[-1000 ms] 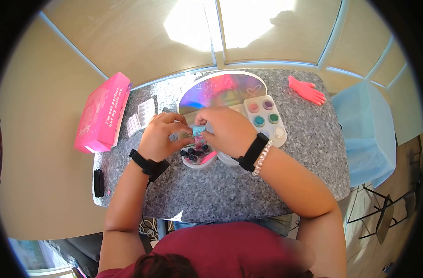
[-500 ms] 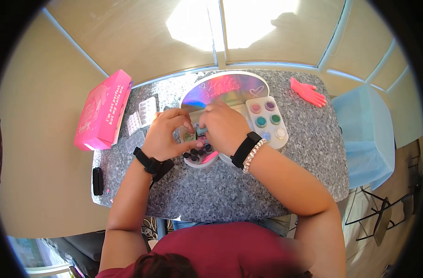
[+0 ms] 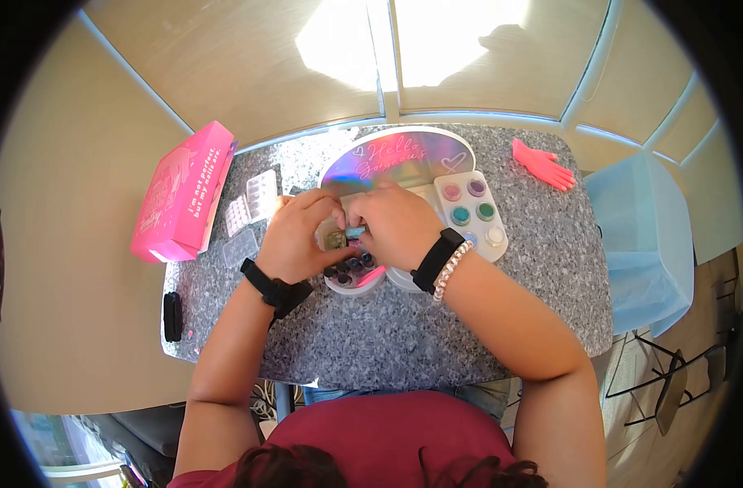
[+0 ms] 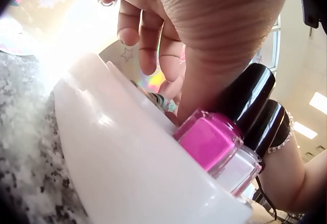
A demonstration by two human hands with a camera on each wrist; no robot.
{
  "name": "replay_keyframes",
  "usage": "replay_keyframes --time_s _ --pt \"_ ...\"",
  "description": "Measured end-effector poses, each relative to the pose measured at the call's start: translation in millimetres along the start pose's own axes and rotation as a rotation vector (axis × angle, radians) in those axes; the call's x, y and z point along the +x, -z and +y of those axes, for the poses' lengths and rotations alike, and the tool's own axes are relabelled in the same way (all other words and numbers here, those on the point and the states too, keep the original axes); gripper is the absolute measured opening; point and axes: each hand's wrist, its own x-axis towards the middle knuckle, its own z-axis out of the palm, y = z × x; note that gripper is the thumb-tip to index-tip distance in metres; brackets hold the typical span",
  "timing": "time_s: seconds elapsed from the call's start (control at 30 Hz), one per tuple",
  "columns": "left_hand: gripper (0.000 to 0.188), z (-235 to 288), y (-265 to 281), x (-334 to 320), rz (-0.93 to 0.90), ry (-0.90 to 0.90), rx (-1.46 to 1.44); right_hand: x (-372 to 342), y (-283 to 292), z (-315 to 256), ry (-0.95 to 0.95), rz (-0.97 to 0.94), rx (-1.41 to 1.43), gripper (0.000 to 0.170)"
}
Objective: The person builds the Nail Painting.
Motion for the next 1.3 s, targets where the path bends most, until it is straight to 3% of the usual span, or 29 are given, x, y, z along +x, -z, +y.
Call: replay_keyframes --time_s 0.07,0.17,0.23,0.27,0.37,0.5,0.53,0.57,0.63,0.67,0.8,0.9,1.03,1.07,1.1,1.17,1.2,1.23,1.3 --pt "0.043 -1 -1 0 0.002 -0.004 -0.002 0 -5 5 0.121 0.073 -0.043 0.017" --pt "0.045 -1 -3 -1 0.022 -0.002 0.013 1 -8 8 0.153 0.108 -0.087 0.017" --pt "0.039 -2 4 -4 0.067 0.007 -0.064 1 -1 5 0.094 0.006 -0.041 0.020" --pt "0.039 -9 9 -9 0.074 0.026 -0.046 0 -4 6 0.133 0.066 -0.043 0.016" --pt "0.031 -38 26 -25 0.239 0.176 -0.022 -5 7 2 0.160 0.080 -0.013 0.028" --pt "0.029 -97 57 -50 0.295 0.454 0.201 -9 27 -10 0.181 0.191 -0.005 0.028" --pt "0.045 -109 64 -50 0.191 0.547 0.227 -9 32 -13 0.194 0.236 -0.007 0.027" --pt "0.045 -123 65 -50 0.194 0.548 0.228 -10 36 -16 0.206 0.280 -0.010 0.026" --pt "0.076 -154 58 -47 0.013 0.391 0.326 -13 41 -23 0.207 0.301 0.009 0.024" --pt "0.103 -166 59 -38 -0.165 0.525 0.188 -16 43 -25 0.205 0.312 0.009 0.023" --pt "0.122 -198 54 -15 -0.301 0.420 0.184 -30 55 -35 0.186 0.308 0.041 0.023" --pt "0.123 -198 59 7 -0.456 0.437 0.180 -46 62 -35 0.112 0.330 0.066 0.026" --pt "0.113 -175 66 16 -0.388 0.434 0.178 -70 73 -29 0.025 0.379 0.108 0.027" --pt "0.092 -163 68 15 -0.267 0.433 0.154 -76 75 -28 -0.028 0.396 0.151 0.027" --pt "0.092 -158 72 15 -0.270 0.428 0.157 -82 76 -26 -0.081 0.415 0.195 0.027" --pt "0.074 -138 86 21 -0.216 0.406 -0.004 -94 77 -19 -0.084 0.445 0.208 0.028" --pt "0.050 -116 92 19 -0.135 0.501 -0.070 -101 77 -16 -0.085 0.469 0.220 0.029" --pt "0.050 -106 95 16 -0.140 0.495 -0.069 -107 77 -14 -0.090 0.475 0.219 0.029" --pt "0.042 -91 99 13 0.053 0.254 -0.207 -118 77 -12 -0.133 0.514 0.293 0.031"
